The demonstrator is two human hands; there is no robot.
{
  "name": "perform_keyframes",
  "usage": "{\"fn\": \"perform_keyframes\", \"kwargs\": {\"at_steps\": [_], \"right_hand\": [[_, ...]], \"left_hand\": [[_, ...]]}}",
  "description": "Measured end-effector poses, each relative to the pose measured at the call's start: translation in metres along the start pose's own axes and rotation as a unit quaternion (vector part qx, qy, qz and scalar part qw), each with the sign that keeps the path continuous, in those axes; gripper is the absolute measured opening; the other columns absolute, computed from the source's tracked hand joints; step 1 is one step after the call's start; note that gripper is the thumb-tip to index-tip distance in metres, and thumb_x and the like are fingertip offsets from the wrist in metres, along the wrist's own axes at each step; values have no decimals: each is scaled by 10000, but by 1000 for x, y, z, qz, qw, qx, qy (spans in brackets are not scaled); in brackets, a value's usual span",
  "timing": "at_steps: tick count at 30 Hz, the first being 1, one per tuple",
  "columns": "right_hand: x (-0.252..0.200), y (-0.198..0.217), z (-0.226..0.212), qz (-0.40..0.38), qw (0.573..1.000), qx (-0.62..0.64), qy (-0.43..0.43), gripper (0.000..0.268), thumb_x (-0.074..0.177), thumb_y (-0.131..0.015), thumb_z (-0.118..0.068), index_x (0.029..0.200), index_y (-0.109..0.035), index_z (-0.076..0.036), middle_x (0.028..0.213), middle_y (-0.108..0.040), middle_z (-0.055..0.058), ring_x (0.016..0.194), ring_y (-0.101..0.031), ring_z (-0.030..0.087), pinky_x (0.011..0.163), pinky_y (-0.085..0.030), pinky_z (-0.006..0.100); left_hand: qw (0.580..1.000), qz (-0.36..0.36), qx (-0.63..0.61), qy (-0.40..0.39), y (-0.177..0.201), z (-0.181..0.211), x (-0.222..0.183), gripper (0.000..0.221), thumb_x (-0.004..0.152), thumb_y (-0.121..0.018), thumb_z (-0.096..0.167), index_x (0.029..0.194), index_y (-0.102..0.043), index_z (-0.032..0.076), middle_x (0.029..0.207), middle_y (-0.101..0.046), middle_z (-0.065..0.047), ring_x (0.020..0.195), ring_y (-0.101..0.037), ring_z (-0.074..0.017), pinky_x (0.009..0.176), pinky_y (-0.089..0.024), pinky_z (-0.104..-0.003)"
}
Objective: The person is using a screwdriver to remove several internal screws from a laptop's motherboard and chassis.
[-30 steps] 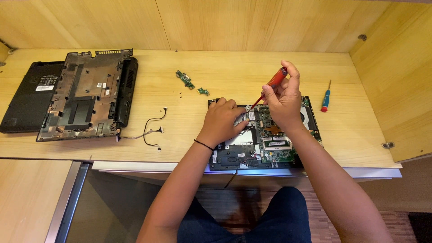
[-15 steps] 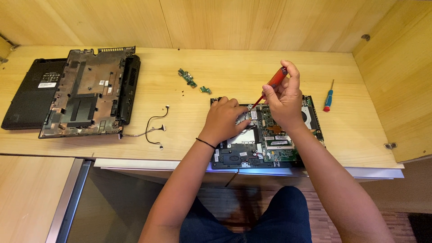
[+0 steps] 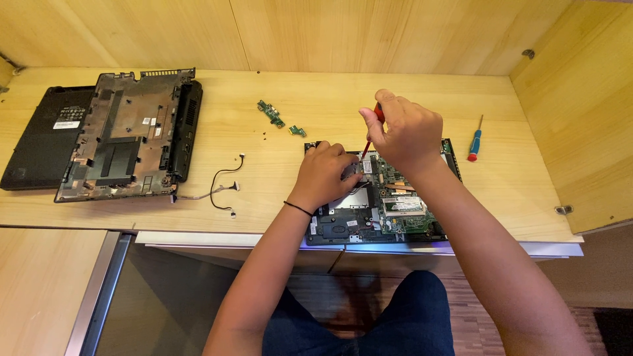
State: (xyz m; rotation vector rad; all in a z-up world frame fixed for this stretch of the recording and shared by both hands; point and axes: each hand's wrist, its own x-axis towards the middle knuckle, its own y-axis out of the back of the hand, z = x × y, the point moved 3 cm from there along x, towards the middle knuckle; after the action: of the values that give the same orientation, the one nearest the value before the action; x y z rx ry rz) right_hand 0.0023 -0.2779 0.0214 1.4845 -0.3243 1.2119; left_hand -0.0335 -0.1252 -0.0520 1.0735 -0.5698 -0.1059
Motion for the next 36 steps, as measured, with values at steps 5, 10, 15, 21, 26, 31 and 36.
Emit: {"fn": "perform_keyframes", "kwargs": {"at_steps": [5,10,15,21,26,31,36], "right_hand": [[9,2,8,-92,983,156,-28,172,941,-655,-260,1010,-636,-103,675,-632,44,628,-666,252,555,-522,348],[26,11,9,-198,952,232,-14,93,910,-635,-169,950,-602,-92,673,-643,92,705,-664,341,633,-511,446],[29,9,9,-337,929,134,69,60,878,-605,-171,826,-607,-141,793,-622,49,794,-669,328,706,-522,431],[42,24,-19,-385,910,120,97,120,728,-631,-93,830,-680,-131,826,-591,61,814,-660,373,694,-532,500],[43,12,-10,-402,915,-9,41,420,941,-423,-474,912,-656,-126,785,-657,112,788,-692,359,665,-527,497],[40,9,2,-382,924,-30,20,464,1038,-247,-428,916,-570,-119,703,-668,144,692,-694,380,595,-508,506],[43,9,-5,-373,917,116,86,162,951,-427,-261,1064,-469,-153,922,-648,116,941,-615,362,772,-484,501]], "left_hand": [[1000,-3,-4,-1,-2,-1,-1,314,734,-744,317,1012,-720,174,819,-610,-41,828,-556,-230,716,-396,-355],[1000,-5,-8,2,2,1,1,385,735,-750,314,1084,-697,160,854,-628,-58,855,-566,-240,736,-403,-364],[1000,10,-29,2,5,1,-2,704,721,-794,304,1343,-517,123,1022,-617,-83,929,-556,-269,800,-400,-384],[961,117,-251,-4,-6,-19,10,532,793,-773,271,1269,-575,141,1061,-625,-29,876,-549,-228,809,-416,-376],[921,106,-374,-1,1,-21,13,382,871,-698,255,1236,-625,175,1047,-662,-4,880,-540,-162,793,-406,-289],[883,33,-469,-2,6,-18,39,313,954,-579,320,1223,-636,170,1110,-688,-4,968,-536,-103,755,-381,-228],[788,-65,-612,-11,-16,-28,64,196,940,-569,129,1088,-697,131,981,-653,81,909,-512,-30,830,-378,-181]]}}
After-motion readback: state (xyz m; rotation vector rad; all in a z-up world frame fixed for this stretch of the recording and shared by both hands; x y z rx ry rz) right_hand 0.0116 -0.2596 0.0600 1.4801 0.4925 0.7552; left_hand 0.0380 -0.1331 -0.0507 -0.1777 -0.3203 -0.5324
